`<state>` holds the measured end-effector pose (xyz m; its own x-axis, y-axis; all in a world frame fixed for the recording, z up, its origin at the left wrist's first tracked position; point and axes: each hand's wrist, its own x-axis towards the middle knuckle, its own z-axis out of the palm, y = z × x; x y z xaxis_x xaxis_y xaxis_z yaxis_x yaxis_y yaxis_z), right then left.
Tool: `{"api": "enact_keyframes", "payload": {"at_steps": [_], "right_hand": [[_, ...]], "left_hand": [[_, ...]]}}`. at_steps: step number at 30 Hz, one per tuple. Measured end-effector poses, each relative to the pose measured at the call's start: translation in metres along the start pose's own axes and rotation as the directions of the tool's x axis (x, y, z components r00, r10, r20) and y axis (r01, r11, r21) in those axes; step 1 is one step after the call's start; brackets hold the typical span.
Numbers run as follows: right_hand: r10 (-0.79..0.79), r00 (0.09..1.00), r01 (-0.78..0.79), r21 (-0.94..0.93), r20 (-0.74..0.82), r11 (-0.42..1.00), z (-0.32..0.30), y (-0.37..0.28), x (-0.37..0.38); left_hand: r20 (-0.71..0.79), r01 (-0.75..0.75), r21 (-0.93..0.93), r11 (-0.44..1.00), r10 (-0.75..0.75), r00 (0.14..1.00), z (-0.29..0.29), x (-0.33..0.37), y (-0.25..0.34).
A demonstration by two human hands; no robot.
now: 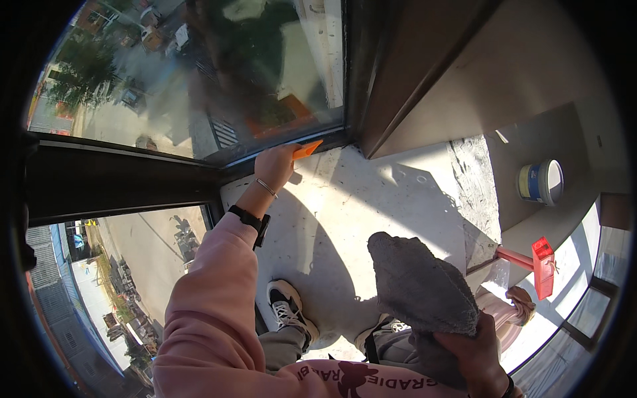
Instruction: The person cleans a large window using an orange squeegee and a cloth. They scrape the glass surface, wipe the frame, and then dip a cloth into a bucket of water before wiping the window again.
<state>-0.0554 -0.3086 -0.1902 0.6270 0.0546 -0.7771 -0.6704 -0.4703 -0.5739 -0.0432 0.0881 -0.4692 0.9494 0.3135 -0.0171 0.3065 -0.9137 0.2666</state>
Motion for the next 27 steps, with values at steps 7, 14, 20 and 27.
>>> {"api": "enact_keyframes", "payload": {"at_steps": [7, 14, 20, 27], "right_hand": [[0.057, 0.996, -0.058, 0.026, 0.062, 0.998, -0.003, -0.001, 0.003], [0.057, 0.993, -0.065, 0.077, 0.103, 0.995, 0.003, -0.008, 0.005], [0.090, 0.989, -0.099, 0.076, 0.114, 0.992, 0.003, -0.015, 0.007], [0.155, 0.987, -0.157, 0.061, 0.031, 0.986, 0.011, -0.020, 0.006]], "left_hand": [[0.385, -0.010, 0.134, 0.991, -0.042, 0.922, 0.003, 0.012, 0.022], [0.139, 0.004, 0.142, 0.990, -0.024, 0.990, 0.011, 0.049, 0.051], [0.352, -0.056, 0.070, 0.996, 0.027, 0.935, 0.013, 0.027, 0.052], [0.081, -0.039, 0.107, 0.993, 0.030, 0.996, 0.023, 0.041, 0.058]]}}
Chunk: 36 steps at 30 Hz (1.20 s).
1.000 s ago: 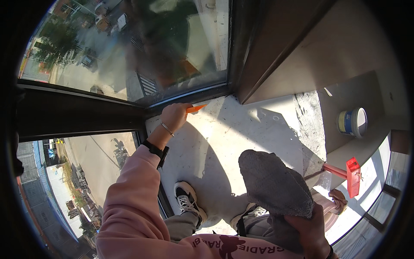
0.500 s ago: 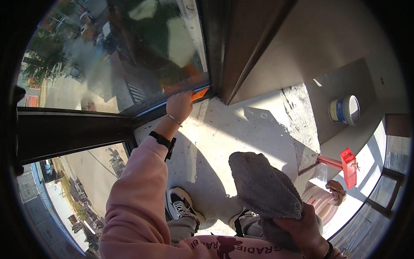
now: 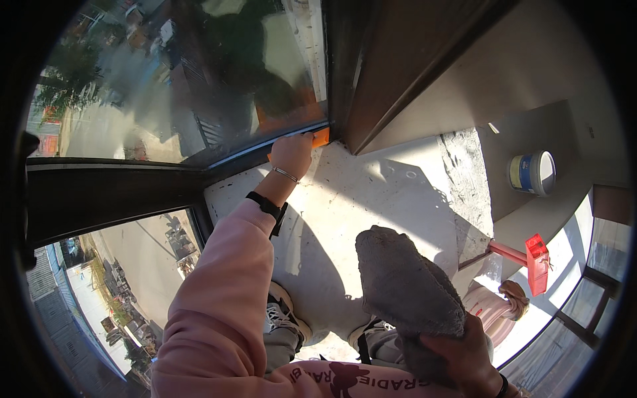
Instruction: The person cleans a large window using an orange squeegee and a cloth. They scrape the glass surface, wipe the frame, and then dip a cloth into a bucket of water before wiping the window again.
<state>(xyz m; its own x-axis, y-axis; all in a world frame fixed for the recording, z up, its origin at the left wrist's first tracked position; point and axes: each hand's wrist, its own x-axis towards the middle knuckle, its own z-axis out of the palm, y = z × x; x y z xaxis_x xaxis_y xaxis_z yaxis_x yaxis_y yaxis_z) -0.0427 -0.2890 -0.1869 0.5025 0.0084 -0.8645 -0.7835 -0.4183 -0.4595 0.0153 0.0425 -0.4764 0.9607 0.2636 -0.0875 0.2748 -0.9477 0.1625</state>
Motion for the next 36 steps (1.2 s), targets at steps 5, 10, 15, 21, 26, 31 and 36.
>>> {"api": "enact_keyframes", "payload": {"at_steps": [5, 10, 15, 21, 26, 31, 36], "right_hand": [[-0.292, 0.934, 0.338, -0.249, 0.205, 0.908, -0.001, -0.001, 0.006], [-0.140, 0.978, 0.137, 0.032, 0.156, 0.990, -0.004, 0.014, 0.012], [-0.454, 0.821, 0.570, -0.537, 0.346, 0.622, -0.008, 0.019, 0.017], [-0.397, 0.890, 0.456, -0.434, 0.225, 0.777, -0.001, 0.013, 0.018], [-0.166, 0.973, 0.156, 0.075, 0.158, 0.985, 0.005, 0.014, 0.017], [-0.273, 0.950, 0.291, -0.109, 0.153, 0.951, -0.001, 0.021, 0.016], [-0.297, 0.948, 0.315, -0.186, 0.119, 0.931, 0.000, 0.017, 0.012]], "left_hand": [[0.211, 0.021, -0.087, 0.996, -0.002, 0.978, 0.003, -0.058, -0.006], [-0.188, -0.004, -0.108, 0.994, -0.017, 0.982, -0.011, -0.137, -0.063], [-0.378, 0.020, 0.033, 0.999, -0.006, 0.926, -0.007, -0.138, -0.123], [-0.226, 0.180, -0.022, 0.983, -0.181, 0.957, 0.007, -0.125, -0.148], [-0.138, -0.063, -0.113, 0.992, 0.047, 0.989, 0.010, -0.166, -0.093], [0.055, -0.042, -0.201, 0.979, 0.054, 0.997, 0.008, -0.194, -0.035], [0.427, 0.363, -0.469, 0.805, -0.153, 0.891, 0.008, -0.187, -0.028]]}}
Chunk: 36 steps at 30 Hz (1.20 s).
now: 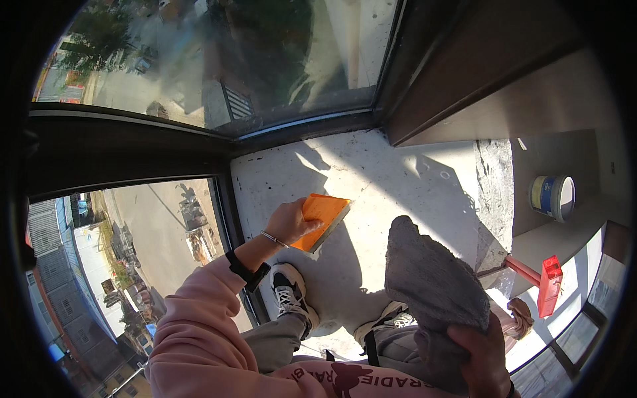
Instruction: The person cleans a large window using an orange squeegee and a cloth. They scrape the glass surface, wipe the frame, and then dip a cloth into a bucket of water before wiping the window again.
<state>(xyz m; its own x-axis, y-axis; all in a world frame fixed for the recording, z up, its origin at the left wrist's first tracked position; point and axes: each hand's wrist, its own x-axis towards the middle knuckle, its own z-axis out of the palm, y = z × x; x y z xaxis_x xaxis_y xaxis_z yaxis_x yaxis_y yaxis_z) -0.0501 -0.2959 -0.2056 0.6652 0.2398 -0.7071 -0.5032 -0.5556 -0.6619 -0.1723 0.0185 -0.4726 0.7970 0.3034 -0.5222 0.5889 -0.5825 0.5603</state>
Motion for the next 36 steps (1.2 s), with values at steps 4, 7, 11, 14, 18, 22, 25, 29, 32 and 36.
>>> {"api": "enact_keyframes", "payload": {"at_steps": [4, 7, 11, 14, 18, 22, 25, 29, 32, 36], "right_hand": [[0.128, 0.992, -0.127, 0.190, 0.007, 0.974, 0.005, -0.009, 0.000], [0.068, 0.997, -0.070, 0.101, 0.026, 0.992, 0.005, -0.009, -0.003], [0.079, 0.997, -0.076, 0.128, -0.018, 0.989, -0.002, 0.001, -0.007], [-0.103, 0.994, 0.106, -0.075, 0.039, 0.992, -0.009, 0.007, -0.008], [-0.251, 0.957, 0.280, -0.237, 0.144, 0.930, -0.011, 0.009, -0.008], [-0.031, 0.998, 0.029, 0.043, 0.061, 0.999, -0.007, 0.002, -0.008], [-0.284, 0.946, 0.320, -0.301, 0.158, 0.898, -0.005, -0.002, -0.009], [0.068, 0.997, -0.074, 0.146, 0.041, 0.987, -0.007, 0.001, -0.011], [-0.230, 0.956, 0.265, -0.199, 0.182, 0.943, -0.012, 0.005, -0.009], [-0.284, 0.939, 0.332, -0.291, 0.196, 0.897, -0.016, 0.010, -0.009]], "left_hand": [[0.011, -0.053, -0.118, 0.992, 0.055, 0.998, 0.002, 0.015, -0.015], [0.163, -0.090, 0.041, 0.995, 0.082, 0.983, 0.015, 0.023, -0.022], [-0.014, -0.197, 0.186, 0.963, 0.203, 0.979, 0.026, 0.038, -0.027], [-0.322, -0.105, 0.409, 0.906, 0.251, 0.913, 0.019, 0.066, -0.036], [-0.371, -0.002, 0.589, 0.808, 0.272, 0.888, 0.018, 0.093, -0.049], [-0.338, 0.017, 0.571, 0.821, 0.216, 0.916, 0.025, 0.098, -0.052], [-0.364, 0.002, 0.438, 0.899, 0.175, 0.915, 0.024, 0.093, -0.054], [-0.410, -0.074, 0.277, 0.958, 0.188, 0.893, 0.017, 0.081, -0.063], [-0.412, -0.035, -0.068, 0.997, 0.004, 0.911, 0.019, 0.066, -0.071], [-0.475, -0.187, -0.223, 0.957, 0.061, 0.878, 0.026, 0.054, -0.072]]}}
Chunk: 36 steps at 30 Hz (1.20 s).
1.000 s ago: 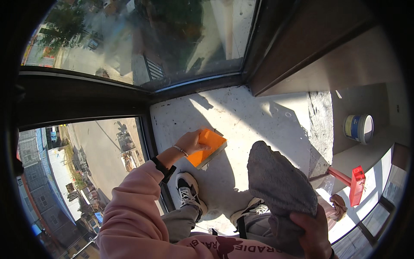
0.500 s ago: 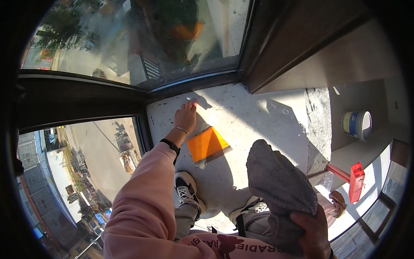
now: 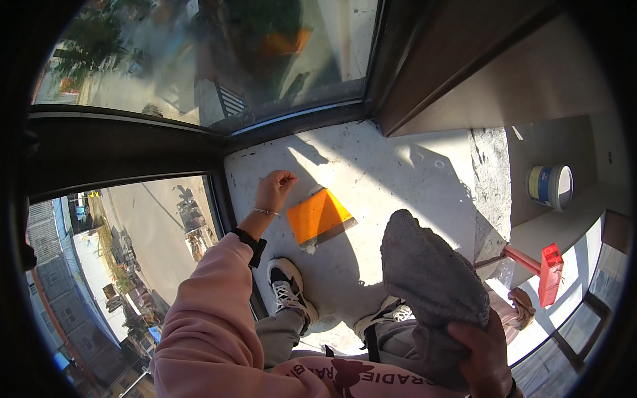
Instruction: The person cleans a large window using an orange squeegee and a cloth. They scrape the glass surface, wipe the frame, and then dip a cloth into a bucket of water before wiping the window again.
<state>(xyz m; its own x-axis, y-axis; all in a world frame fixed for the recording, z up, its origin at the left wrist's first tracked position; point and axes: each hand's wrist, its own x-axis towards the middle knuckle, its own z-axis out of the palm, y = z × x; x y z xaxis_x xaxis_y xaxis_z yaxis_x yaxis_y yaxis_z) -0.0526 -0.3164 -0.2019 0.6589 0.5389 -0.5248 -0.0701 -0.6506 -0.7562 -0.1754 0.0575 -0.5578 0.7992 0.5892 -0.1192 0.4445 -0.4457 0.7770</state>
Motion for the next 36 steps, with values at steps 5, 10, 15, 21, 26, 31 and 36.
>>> {"api": "enact_keyframes", "payload": {"at_steps": [5, 10, 15, 21, 26, 31, 36], "right_hand": [[-0.021, 1.000, 0.020, -0.035, -0.018, 0.999, 0.004, 0.003, -0.001], [-0.297, 0.951, 0.309, -0.234, 0.086, 0.922, -0.004, 0.006, 0.000], [0.148, 0.987, -0.126, 0.276, -0.061, 0.953, 0.004, 0.007, -0.001], [0.098, 0.970, -0.073, 0.115, -0.223, 0.991, 0.009, 0.013, 0.004], [0.180, 0.967, -0.149, 0.169, -0.183, 0.974, 0.004, 0.019, 0.002], [0.437, 0.890, -0.295, 0.567, -0.130, 0.769, 0.005, 0.023, 0.007], [0.489, 0.865, -0.309, 0.647, -0.114, 0.697, 0.003, 0.025, 0.007]], "left_hand": [[0.060, -0.036, 0.047, 0.998, 0.033, 0.998, 0.006, -0.003, 0.011], [0.316, -0.244, 0.458, 0.855, 0.100, 0.943, 0.016, -0.025, 0.028], [0.458, -0.162, 0.475, 0.865, -0.086, 0.885, 0.017, -0.032, 0.045], [0.433, -0.135, 0.152, 0.979, 0.057, 0.900, -0.028, -0.011, 0.066], [0.084, -0.331, 0.561, 0.759, 0.345, 0.935, -0.068, 0.021, 0.051], [-0.041, -0.294, 0.629, 0.720, 0.408, 0.912, -0.081, 0.056, 0.016], [0.002, -0.295, 0.617, 0.729, 0.374, 0.928, -0.072, 0.041, 0.017]]}}
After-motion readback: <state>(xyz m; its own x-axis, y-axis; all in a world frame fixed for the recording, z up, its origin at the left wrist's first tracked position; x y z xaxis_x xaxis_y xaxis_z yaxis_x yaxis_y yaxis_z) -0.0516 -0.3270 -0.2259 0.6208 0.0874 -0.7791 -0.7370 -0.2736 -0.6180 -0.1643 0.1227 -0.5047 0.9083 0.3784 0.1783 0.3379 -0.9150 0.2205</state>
